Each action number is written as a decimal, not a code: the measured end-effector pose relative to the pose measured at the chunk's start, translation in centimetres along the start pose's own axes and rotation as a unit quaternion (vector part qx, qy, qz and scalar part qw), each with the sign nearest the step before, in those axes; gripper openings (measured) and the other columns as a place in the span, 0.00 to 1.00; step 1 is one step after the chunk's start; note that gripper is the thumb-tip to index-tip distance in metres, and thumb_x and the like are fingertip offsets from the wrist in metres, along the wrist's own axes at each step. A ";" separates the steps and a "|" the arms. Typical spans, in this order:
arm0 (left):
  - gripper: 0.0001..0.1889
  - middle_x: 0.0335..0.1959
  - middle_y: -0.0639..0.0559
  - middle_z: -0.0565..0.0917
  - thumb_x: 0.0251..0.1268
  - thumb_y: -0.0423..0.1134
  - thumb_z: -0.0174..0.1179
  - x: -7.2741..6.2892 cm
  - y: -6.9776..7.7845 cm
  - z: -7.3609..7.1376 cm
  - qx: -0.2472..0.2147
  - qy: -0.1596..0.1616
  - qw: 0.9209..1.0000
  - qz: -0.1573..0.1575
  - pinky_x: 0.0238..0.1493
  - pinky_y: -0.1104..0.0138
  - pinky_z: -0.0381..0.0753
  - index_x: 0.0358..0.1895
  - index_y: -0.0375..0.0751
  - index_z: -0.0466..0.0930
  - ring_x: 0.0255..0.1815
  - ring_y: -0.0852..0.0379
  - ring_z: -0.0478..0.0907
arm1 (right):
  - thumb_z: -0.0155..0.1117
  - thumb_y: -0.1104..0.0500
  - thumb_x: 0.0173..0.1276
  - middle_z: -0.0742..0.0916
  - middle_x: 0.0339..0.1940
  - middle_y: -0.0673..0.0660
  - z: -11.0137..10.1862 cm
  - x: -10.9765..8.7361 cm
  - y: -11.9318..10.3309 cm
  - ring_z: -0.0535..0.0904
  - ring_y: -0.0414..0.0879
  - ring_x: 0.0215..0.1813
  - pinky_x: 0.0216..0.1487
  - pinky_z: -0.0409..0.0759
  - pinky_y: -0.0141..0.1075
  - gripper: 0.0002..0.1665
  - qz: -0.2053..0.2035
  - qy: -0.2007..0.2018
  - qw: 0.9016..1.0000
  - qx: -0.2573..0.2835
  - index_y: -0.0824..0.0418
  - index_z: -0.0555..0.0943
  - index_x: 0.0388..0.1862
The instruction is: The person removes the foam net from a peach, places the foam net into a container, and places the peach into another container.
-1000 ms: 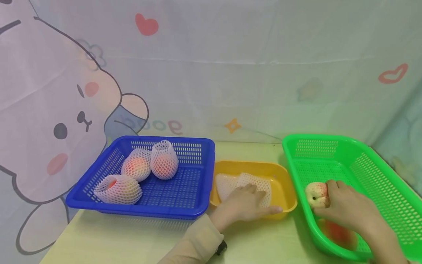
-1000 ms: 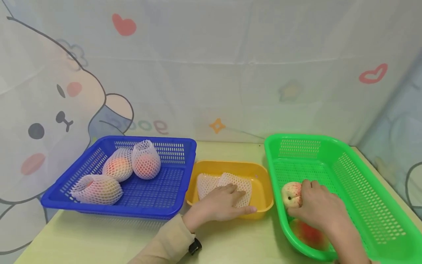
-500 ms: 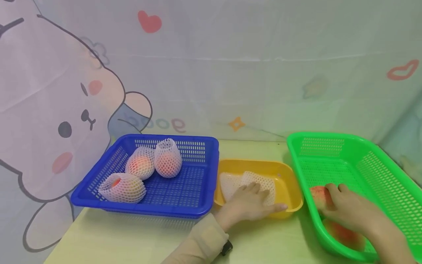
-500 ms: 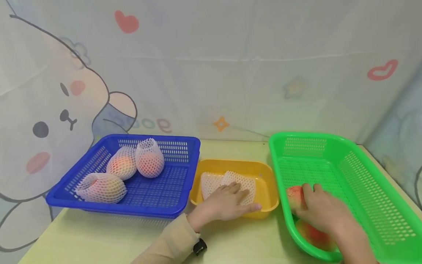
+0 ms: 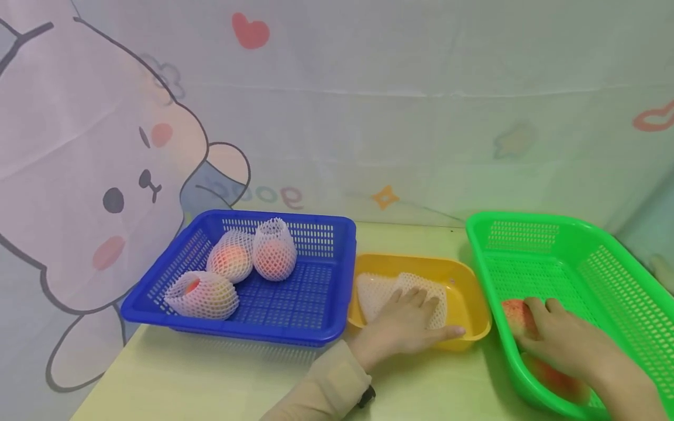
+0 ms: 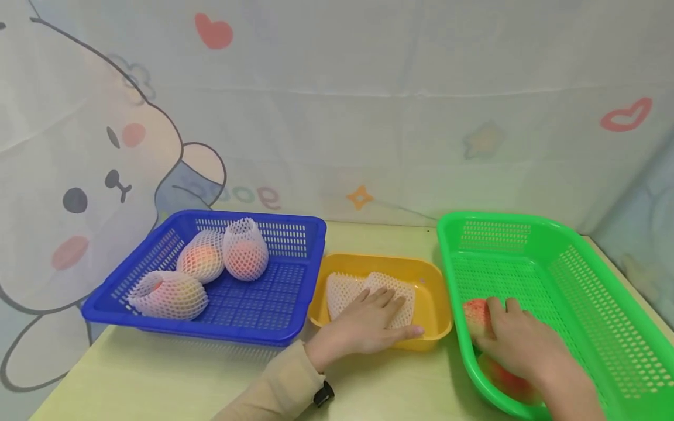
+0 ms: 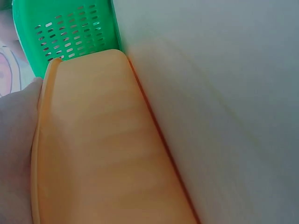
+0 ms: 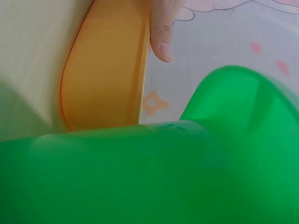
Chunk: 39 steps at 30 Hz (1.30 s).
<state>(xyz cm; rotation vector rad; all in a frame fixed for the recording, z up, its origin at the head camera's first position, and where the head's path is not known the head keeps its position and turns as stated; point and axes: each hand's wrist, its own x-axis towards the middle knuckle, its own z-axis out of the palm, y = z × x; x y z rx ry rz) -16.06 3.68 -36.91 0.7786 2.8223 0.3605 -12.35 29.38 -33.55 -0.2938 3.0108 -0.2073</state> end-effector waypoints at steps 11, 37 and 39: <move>0.43 0.77 0.53 0.57 0.63 0.76 0.27 -0.2 0.7 -0.7 0.019 0.017 1.000 0.013 0.79 0.55 0.48 0.75 0.54 0.56 0.79 0.55 0.50 | 0.51 0.41 0.70 0.77 0.51 0.70 0.0 -0.5 -0.2 0.78 0.65 0.48 0.36 0.77 0.54 0.38 0.004 0.003 1.000 -0.013 0.71 0.65 0.64; 0.42 0.76 0.53 0.60 0.66 0.73 0.29 -1.8 2.1 -2.8 0.038 0.028 0.998 0.037 0.76 0.62 0.58 0.75 0.51 0.56 0.77 0.56 0.55 | 0.36 0.41 0.78 0.79 0.59 0.71 -0.7 -1.4 -2.9 0.75 0.70 0.57 0.46 0.75 0.62 0.35 -0.003 0.033 0.999 -0.009 0.68 0.70 0.64; 0.42 0.75 0.52 0.60 0.66 0.74 0.29 -2.0 2.1 -3.0 0.035 0.031 0.998 0.036 0.75 0.62 0.59 0.75 0.50 0.56 0.77 0.56 0.56 | 0.35 0.40 0.78 0.79 0.60 0.70 -0.8 -1.5 -3.4 0.75 0.70 0.58 0.46 0.75 0.62 0.36 -0.002 0.045 0.999 -0.003 0.68 0.69 0.65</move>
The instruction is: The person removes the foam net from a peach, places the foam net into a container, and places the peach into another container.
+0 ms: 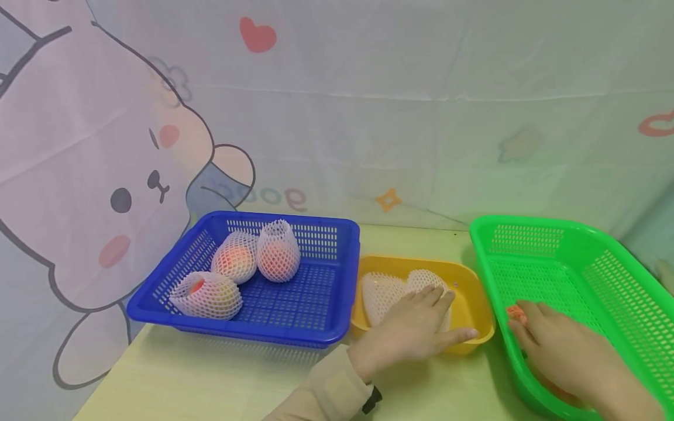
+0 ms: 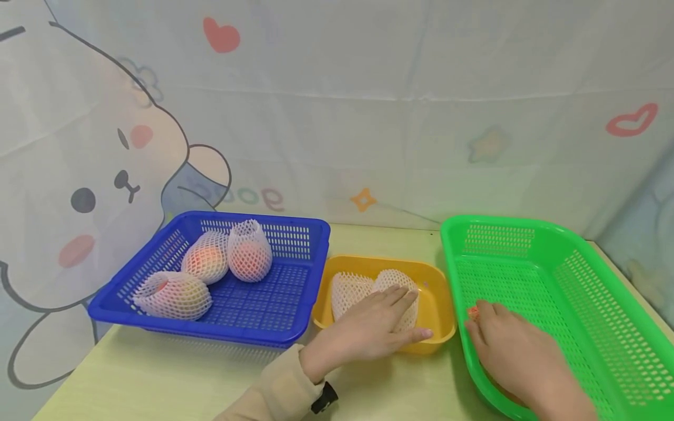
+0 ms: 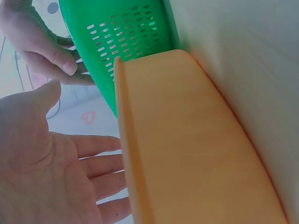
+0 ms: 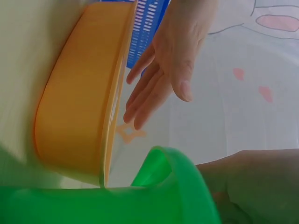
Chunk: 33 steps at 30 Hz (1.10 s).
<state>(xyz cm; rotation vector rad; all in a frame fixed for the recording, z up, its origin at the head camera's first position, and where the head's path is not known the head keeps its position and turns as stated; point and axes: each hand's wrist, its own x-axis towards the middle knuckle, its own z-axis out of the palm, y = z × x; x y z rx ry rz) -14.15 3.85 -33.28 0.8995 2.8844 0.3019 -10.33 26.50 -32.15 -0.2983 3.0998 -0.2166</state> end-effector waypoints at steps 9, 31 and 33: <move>0.43 0.75 0.52 0.62 0.65 0.73 0.31 -0.2 -0.1 -0.4 0.010 0.016 1.000 -0.008 0.73 0.62 0.64 0.74 0.48 0.56 0.76 0.56 0.58 | 0.45 0.38 0.74 0.84 0.53 0.66 0.1 0.1 -1.3 0.80 0.64 0.53 0.42 0.78 0.59 0.37 -0.007 0.040 0.999 0.025 0.68 0.71 0.62; 0.41 0.72 0.56 0.67 0.65 0.72 0.37 -0.7 -0.3 -2.0 -0.007 0.026 0.999 -0.023 0.67 0.57 0.71 0.75 0.50 0.56 0.73 0.56 0.65 | 0.55 0.50 0.72 0.77 0.55 0.81 1.7 1.7 -2.4 0.77 0.75 0.52 0.44 0.78 0.62 0.37 -0.008 0.086 0.996 0.030 0.81 0.63 0.63; 0.41 0.72 0.56 0.67 0.66 0.72 0.37 -0.7 -0.4 -2.1 -0.009 0.028 0.999 -0.024 0.68 0.57 0.71 0.75 0.50 0.56 0.73 0.56 0.65 | 0.56 0.52 0.71 0.78 0.54 0.81 1.8 1.7 -2.5 0.78 0.74 0.50 0.41 0.79 0.61 0.36 -0.011 0.093 0.995 0.029 0.81 0.63 0.63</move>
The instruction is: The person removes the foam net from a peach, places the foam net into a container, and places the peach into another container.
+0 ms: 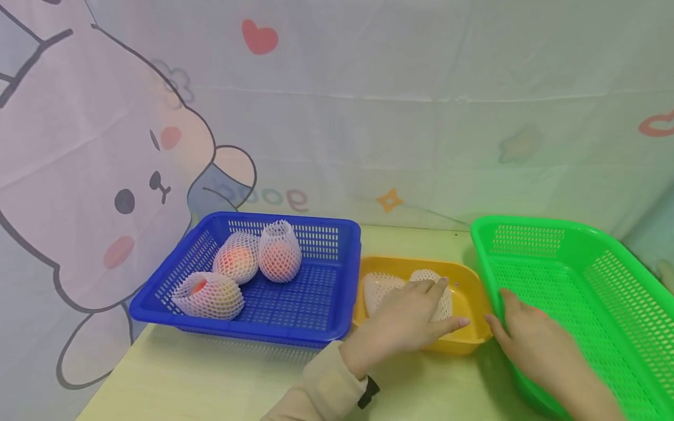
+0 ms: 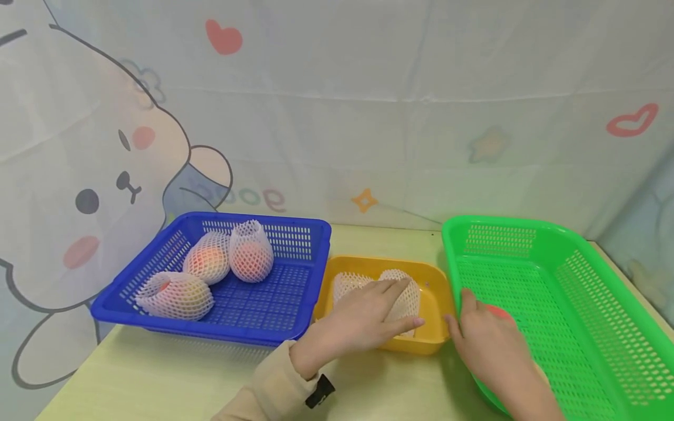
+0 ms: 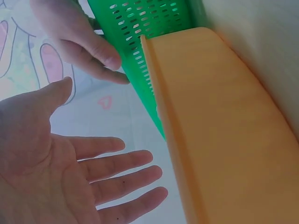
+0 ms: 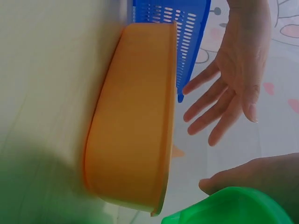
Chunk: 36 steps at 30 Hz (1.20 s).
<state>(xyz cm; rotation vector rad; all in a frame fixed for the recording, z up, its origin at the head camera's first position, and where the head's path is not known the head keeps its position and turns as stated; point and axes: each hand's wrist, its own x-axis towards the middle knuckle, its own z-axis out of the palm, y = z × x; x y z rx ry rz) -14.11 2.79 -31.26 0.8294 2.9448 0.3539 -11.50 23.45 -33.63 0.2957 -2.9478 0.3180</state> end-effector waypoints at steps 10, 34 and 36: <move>0.42 0.72 0.54 0.67 0.66 0.72 0.36 -0.3 -0.3 -0.6 -0.012 0.010 1.000 -0.004 0.68 0.58 0.70 0.75 0.50 0.54 0.73 0.55 0.64 | 0.50 0.58 0.73 0.82 0.47 0.78 0.5 0.0 -0.2 0.82 0.70 0.40 0.28 0.79 0.58 0.31 -0.002 -0.009 1.000 -0.016 0.81 0.60 0.64; 0.40 0.71 0.53 0.68 0.67 0.68 0.42 -1.6 -0.5 -2.3 -0.044 0.025 0.999 0.014 0.68 0.59 0.71 0.76 0.52 0.52 0.71 0.53 0.68 | 0.51 0.62 0.71 0.83 0.35 0.74 1.4 -0.2 0.0 0.79 0.57 0.23 0.16 0.73 0.46 0.31 -0.021 0.008 0.999 -0.030 0.80 0.57 0.65; 0.39 0.71 0.53 0.68 0.67 0.68 0.42 -1.9 -0.4 -2.6 -0.044 0.028 0.999 0.015 0.68 0.60 0.71 0.76 0.52 0.52 0.70 0.54 0.68 | 0.51 0.62 0.71 0.83 0.35 0.73 1.5 -0.2 0.0 0.78 0.55 0.21 0.15 0.72 0.44 0.31 -0.021 0.008 0.999 -0.029 0.80 0.56 0.65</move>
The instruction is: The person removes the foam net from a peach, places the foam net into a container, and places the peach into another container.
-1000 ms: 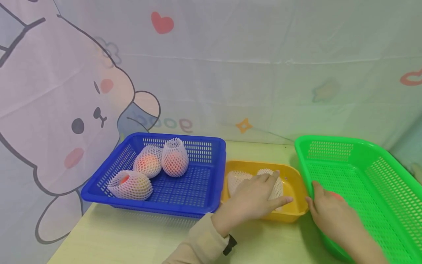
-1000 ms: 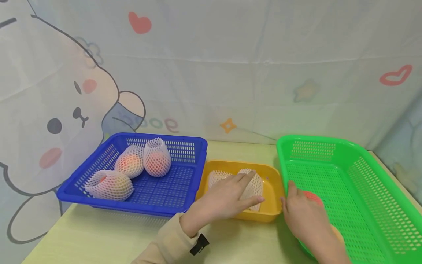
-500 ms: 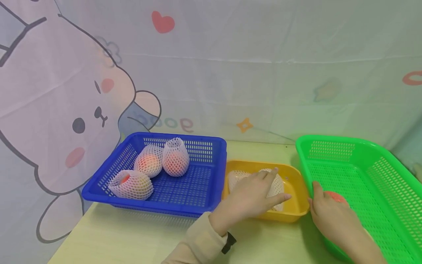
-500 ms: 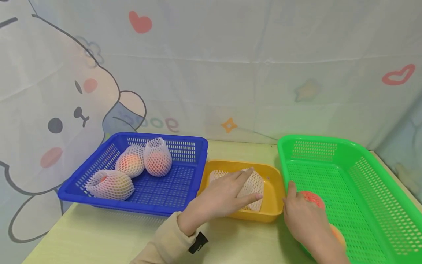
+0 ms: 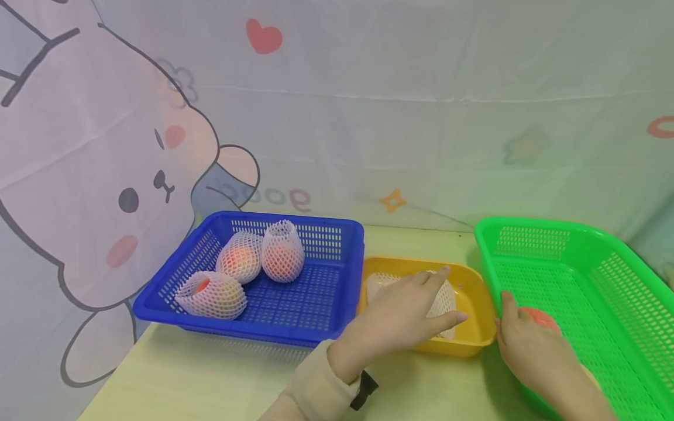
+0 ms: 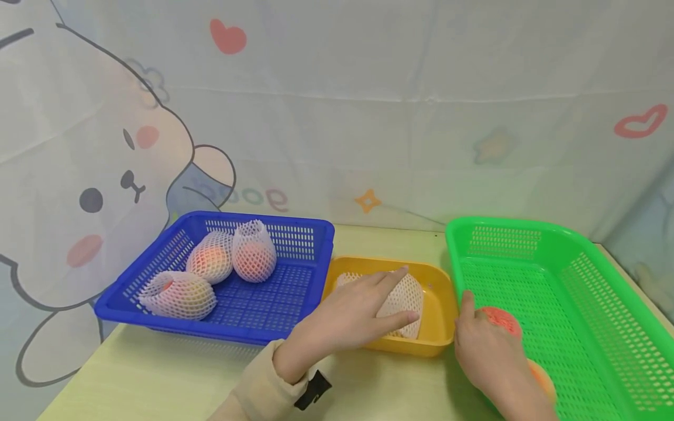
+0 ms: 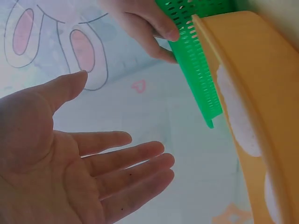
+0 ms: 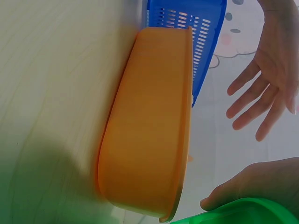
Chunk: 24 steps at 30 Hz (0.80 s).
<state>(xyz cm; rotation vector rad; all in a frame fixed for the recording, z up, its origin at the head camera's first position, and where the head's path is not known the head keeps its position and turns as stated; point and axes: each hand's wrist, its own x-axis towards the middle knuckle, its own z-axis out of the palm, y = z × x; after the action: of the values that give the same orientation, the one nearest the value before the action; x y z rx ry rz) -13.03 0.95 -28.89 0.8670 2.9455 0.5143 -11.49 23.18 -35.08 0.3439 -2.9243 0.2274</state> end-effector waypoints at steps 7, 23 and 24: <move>0.38 0.70 0.56 0.69 0.67 0.69 0.41 -0.7 0.4 -1.1 0.014 0.002 1.000 -0.007 0.65 0.58 0.73 0.76 0.56 0.52 0.70 0.58 0.69 | 0.51 0.62 0.71 0.83 0.35 0.74 0.1 0.0 0.0 0.79 0.57 0.22 0.15 0.73 0.45 0.31 -0.005 0.012 1.000 -0.005 0.81 0.57 0.65; 0.37 0.71 0.55 0.69 0.69 0.67 0.40 -1.8 0.1 -2.7 0.017 0.023 1.000 -0.008 0.63 0.54 0.74 0.76 0.55 0.51 0.68 0.56 0.71 | 0.52 0.62 0.70 0.83 0.35 0.74 0.3 -0.2 -0.1 0.79 0.58 0.22 0.14 0.72 0.46 0.31 -0.004 0.028 1.000 -0.010 0.80 0.58 0.64; 0.37 0.70 0.55 0.70 0.69 0.67 0.41 -1.8 0.0 -2.8 0.016 0.026 0.999 -0.008 0.63 0.55 0.75 0.76 0.55 0.52 0.67 0.55 0.72 | 0.52 0.62 0.70 0.83 0.35 0.74 0.2 -0.2 -0.2 0.79 0.59 0.23 0.15 0.73 0.46 0.31 -0.002 0.027 1.000 -0.009 0.80 0.58 0.65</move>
<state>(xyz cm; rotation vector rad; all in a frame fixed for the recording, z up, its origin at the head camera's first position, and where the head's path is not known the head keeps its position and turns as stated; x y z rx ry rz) -11.81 -0.87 -26.32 0.8467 3.0137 0.4981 -11.27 23.01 -35.35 0.3367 -2.8702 0.2057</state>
